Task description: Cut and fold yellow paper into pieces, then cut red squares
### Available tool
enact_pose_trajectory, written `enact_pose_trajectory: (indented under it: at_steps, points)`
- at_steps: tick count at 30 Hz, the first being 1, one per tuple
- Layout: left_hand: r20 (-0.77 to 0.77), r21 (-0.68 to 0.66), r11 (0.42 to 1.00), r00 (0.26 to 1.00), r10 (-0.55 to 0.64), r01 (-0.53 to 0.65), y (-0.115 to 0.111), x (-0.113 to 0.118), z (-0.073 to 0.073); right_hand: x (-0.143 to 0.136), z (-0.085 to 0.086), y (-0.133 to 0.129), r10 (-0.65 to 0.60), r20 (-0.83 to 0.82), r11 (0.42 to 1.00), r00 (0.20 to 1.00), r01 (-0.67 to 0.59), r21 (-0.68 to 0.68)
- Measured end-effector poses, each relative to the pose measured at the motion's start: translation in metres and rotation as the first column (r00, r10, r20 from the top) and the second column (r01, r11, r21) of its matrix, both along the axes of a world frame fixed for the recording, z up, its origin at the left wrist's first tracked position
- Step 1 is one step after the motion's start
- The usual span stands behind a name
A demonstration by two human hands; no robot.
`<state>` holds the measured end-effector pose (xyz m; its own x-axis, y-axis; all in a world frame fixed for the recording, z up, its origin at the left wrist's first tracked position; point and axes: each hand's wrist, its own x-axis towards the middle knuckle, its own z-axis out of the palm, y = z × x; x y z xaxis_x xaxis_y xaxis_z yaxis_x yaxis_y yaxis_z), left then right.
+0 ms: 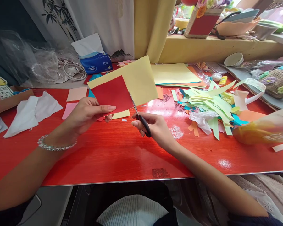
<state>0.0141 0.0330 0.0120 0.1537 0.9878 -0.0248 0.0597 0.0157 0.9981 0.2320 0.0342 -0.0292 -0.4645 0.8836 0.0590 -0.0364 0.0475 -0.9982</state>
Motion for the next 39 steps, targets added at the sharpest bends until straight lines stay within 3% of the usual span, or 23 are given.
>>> enact_pose_trajectory:
  at_steps: [14,24,39]
  points:
    - [0.021,-0.026,1.000,1.000,-0.011,0.012,0.000,0.000,0.001,-0.004,0.000,-0.004,-0.053,-0.035,0.998,0.998,0.052,-0.029]
    - [0.029,-0.014,0.995,0.995,-0.096,0.096,0.002,0.003,-0.009,-0.001,-0.002,0.001,-0.044,-0.028,0.998,0.999,0.043,-0.035]
    - [-0.005,-0.048,0.994,0.995,-0.097,0.096,0.001,0.003,-0.005,-0.003,-0.001,0.000,-0.060,-0.022,0.998,0.998,0.059,-0.027]
